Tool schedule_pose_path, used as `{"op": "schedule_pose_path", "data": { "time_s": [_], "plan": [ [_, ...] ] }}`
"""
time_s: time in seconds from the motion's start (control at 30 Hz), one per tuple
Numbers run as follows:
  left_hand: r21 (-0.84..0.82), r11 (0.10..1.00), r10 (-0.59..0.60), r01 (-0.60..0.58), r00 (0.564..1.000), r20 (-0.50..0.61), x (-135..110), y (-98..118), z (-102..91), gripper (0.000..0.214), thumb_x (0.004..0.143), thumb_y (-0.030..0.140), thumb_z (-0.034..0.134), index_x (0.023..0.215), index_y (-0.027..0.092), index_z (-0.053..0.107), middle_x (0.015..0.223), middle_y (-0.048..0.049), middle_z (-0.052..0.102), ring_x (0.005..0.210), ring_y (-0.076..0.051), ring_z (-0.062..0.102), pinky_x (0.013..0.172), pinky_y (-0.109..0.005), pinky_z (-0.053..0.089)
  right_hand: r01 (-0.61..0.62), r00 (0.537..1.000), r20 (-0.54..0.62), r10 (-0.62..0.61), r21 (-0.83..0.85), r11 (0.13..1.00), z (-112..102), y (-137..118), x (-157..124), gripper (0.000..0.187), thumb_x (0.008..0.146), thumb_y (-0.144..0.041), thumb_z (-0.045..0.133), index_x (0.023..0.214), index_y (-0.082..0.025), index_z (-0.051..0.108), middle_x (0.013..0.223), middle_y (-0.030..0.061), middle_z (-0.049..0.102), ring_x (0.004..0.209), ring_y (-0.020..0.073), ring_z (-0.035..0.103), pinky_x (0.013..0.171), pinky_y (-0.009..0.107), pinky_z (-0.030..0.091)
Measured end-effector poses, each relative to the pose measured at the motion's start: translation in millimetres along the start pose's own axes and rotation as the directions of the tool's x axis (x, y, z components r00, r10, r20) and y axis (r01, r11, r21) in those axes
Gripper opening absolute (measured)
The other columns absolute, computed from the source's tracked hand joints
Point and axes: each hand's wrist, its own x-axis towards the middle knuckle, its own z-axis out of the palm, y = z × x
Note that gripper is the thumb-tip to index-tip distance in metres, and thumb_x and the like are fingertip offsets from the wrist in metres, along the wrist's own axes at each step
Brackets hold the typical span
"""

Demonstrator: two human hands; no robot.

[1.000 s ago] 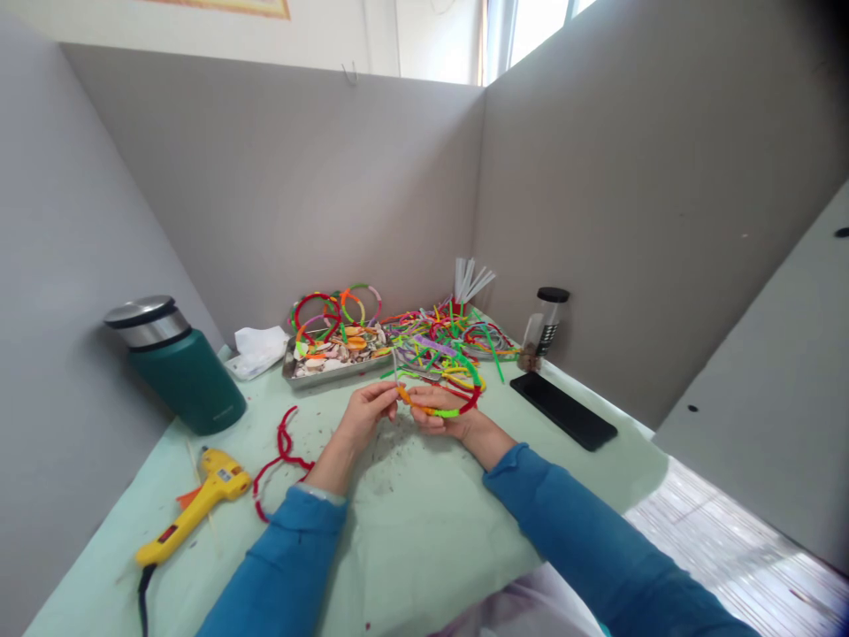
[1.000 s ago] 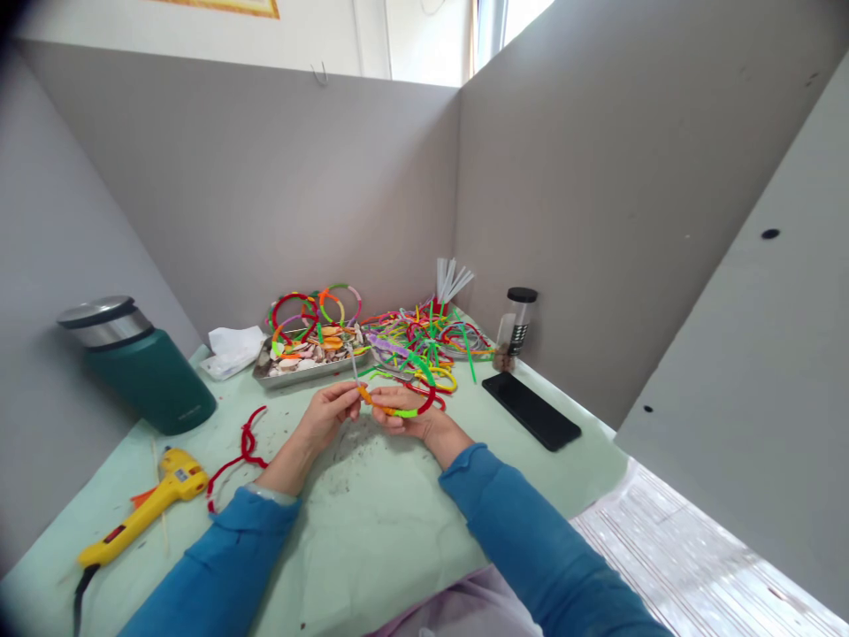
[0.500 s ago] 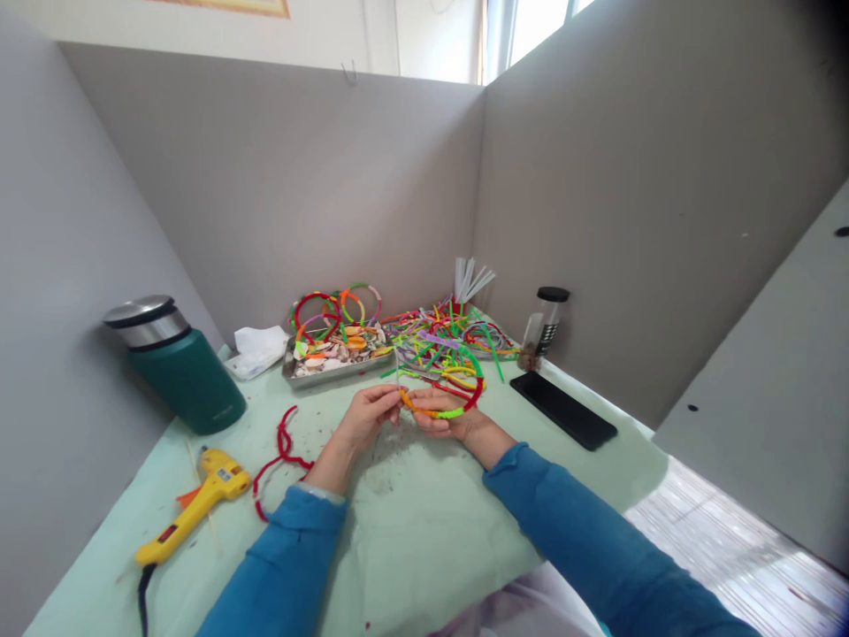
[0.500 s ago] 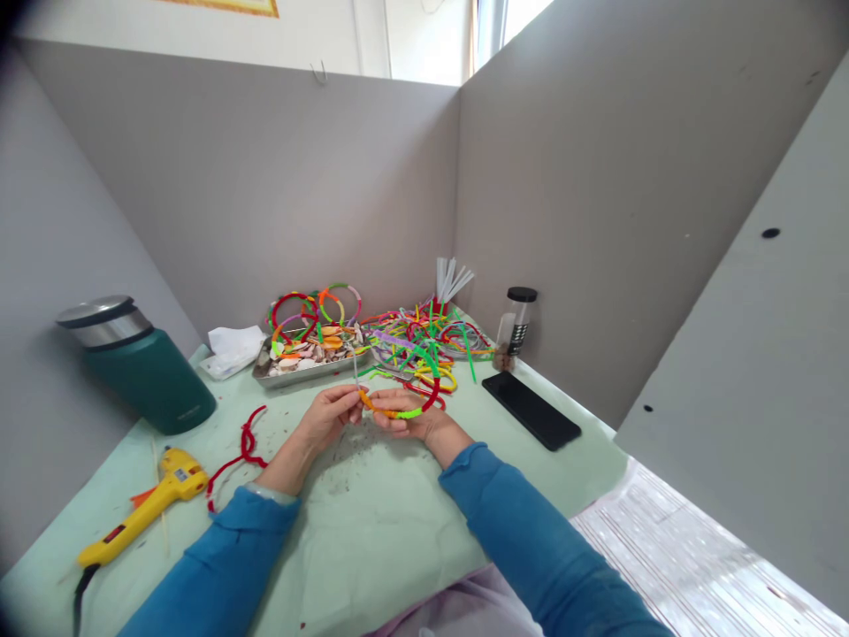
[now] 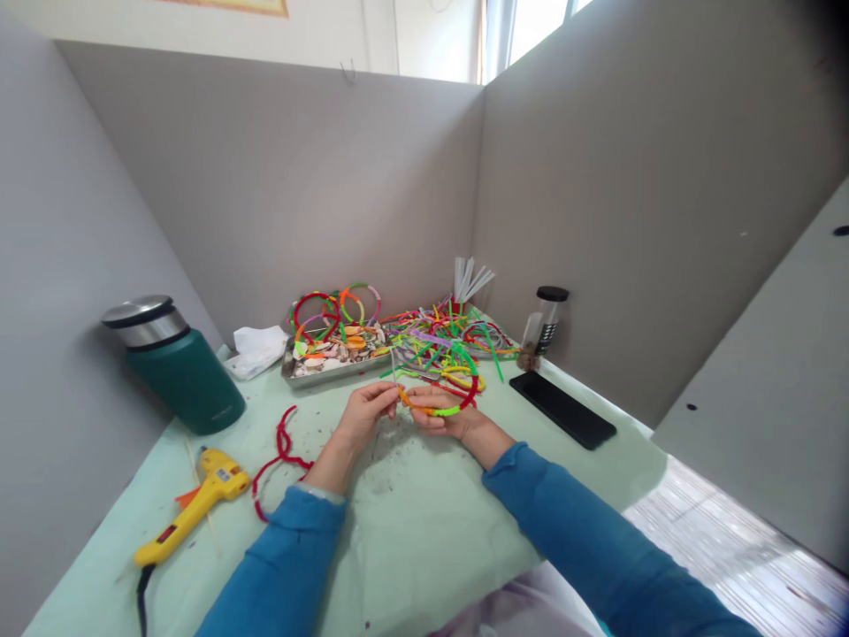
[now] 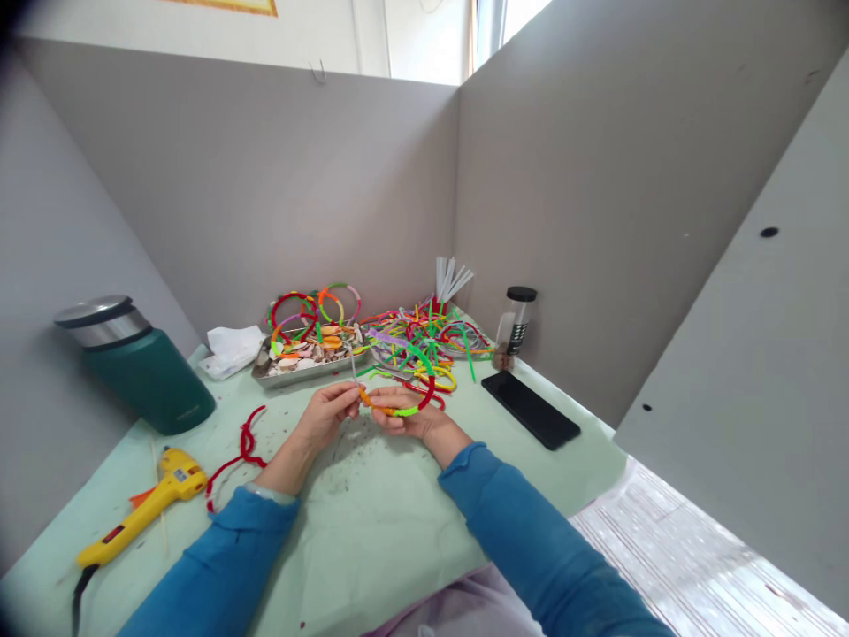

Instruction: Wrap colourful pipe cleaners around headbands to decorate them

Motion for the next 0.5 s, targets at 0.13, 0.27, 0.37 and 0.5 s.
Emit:
{"op": "schedule_pose_path", "data": {
  "time_s": [0.13, 0.27, 0.37, 0.5],
  "plan": [
    [0.032, 0.999, 0.018, -0.017, 0.999, -0.036, 1, -1, -1.8, 0.025, 0.064, 0.029, 0.072, 0.081, 0.011, 0.069, 0.058, -0.0006, 0.058, 0.048, -0.007, 0.047, 0.049, -0.02, 0.039, 0.028, 0.999, -0.031, -0.028, -0.002, 1.0, 4, -2, 0, 0.024, 0.077, -0.038, 0.061, 0.084, -0.016, 0.053, 0.054, -0.0052, 0.046, 0.037, 0.0034, 0.024, 0.036, 0.021, 0.017],
    [0.055, 0.998, 0.032, -0.027, 0.996, -0.081, 2, -3, -4.0, 0.026, 0.062, 0.03, 0.072, 0.082, 0.013, 0.07, 0.061, -0.001, 0.06, 0.048, -0.007, 0.048, 0.049, -0.021, 0.039, 0.043, 0.994, -0.1, -0.044, -0.012, 0.999, 3, 2, 5, 0.026, 0.074, -0.038, 0.064, 0.082, -0.017, 0.051, 0.057, -0.0039, 0.052, 0.037, 0.0036, 0.031, 0.035, 0.02, 0.02],
    [0.082, 0.996, 0.046, -0.035, 0.99, -0.13, 3, -3, -4.1, 0.028, 0.061, 0.032, 0.072, 0.081, 0.013, 0.07, 0.063, -0.0014, 0.063, 0.047, -0.007, 0.048, 0.049, -0.022, 0.039, 0.057, 0.985, -0.157, -0.067, -0.067, 0.996, 2, 8, 12, 0.027, 0.072, -0.039, 0.064, 0.081, -0.017, 0.051, 0.056, -0.0034, 0.055, 0.034, 0.0046, 0.035, 0.033, 0.019, 0.023],
    [0.161, 0.986, 0.081, -0.05, 0.978, -0.195, 4, -3, -1.6, 0.03, 0.061, 0.034, 0.072, 0.081, 0.012, 0.069, 0.056, -0.0002, 0.06, 0.045, -0.007, 0.046, 0.048, -0.022, 0.037, 0.157, 0.953, -0.228, -0.199, -0.19, 0.969, 1, 16, 18, 0.029, 0.073, -0.041, 0.061, 0.085, -0.016, 0.052, 0.054, -0.0033, 0.057, 0.031, 0.0055, 0.038, 0.032, 0.019, 0.024]
  ]
}}
